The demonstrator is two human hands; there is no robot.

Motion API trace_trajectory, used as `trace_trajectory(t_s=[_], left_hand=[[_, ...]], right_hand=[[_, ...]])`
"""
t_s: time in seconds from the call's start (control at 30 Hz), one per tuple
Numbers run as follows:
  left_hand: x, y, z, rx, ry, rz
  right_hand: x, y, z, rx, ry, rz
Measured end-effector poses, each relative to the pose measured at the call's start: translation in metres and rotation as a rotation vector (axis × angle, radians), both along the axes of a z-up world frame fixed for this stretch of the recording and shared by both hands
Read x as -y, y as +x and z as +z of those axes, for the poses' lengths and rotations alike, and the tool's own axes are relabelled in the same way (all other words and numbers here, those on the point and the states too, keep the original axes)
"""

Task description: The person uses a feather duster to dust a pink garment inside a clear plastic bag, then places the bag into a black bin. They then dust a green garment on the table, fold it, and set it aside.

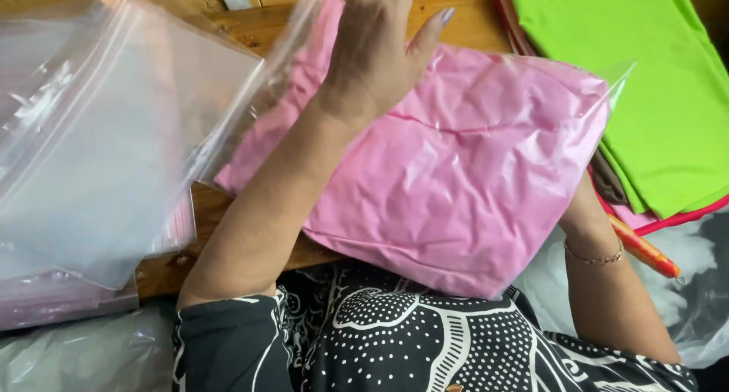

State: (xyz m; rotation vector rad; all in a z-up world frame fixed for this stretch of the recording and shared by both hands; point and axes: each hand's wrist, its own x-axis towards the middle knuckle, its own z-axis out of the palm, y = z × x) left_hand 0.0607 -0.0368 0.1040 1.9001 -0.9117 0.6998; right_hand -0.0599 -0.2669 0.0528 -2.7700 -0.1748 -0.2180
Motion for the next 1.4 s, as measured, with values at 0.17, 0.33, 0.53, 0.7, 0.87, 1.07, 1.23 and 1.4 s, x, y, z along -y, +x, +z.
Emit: trace_trajectory(t_s=[0.17,0.33,0.53,0.7,0.87,1.07,1.23,1.4], left_hand=[[0.009,-0.04,-0.021,-0.638,0.757,0.486],[0.002,-0.049,-0.037,-0.924,0.898,0.334],[-0.02,-0.034,-0.015,-1.144,0.778,0.502],[-0.028,-0.014,-0.02,-1.083,0.159,0.327],[-0.043,-0.034,-0.022,-0.795,0.994,0.301],[-0.03,-0.078,-0.004,-1.111,0.988,0.318],[-0.038,-0.056,-0.053,-0.609,1.104,0.514],[-0.056,-0.035,-0.079,-0.691,0.925,0.379]], right_hand=[[0.019,-0.003,-0.009,-0.027,-0.156,-0.141],[0.04,0.0,-0.014,-0.018,-0.304,-0.254],[0.084,-0.015,0.006,0.365,-0.301,-0.267],[0.046,-0.035,0.018,0.538,-0.157,-0.084],[0.01,-0.037,-0.001,0.093,-0.294,-0.097],[0.035,0.008,-0.029,0.172,-0.327,-0.272],[-0.046,-0.024,-0.011,0.135,-0.234,-0.015],[-0.03,-0.003,-0.025,-0.045,-0.222,0.052]])
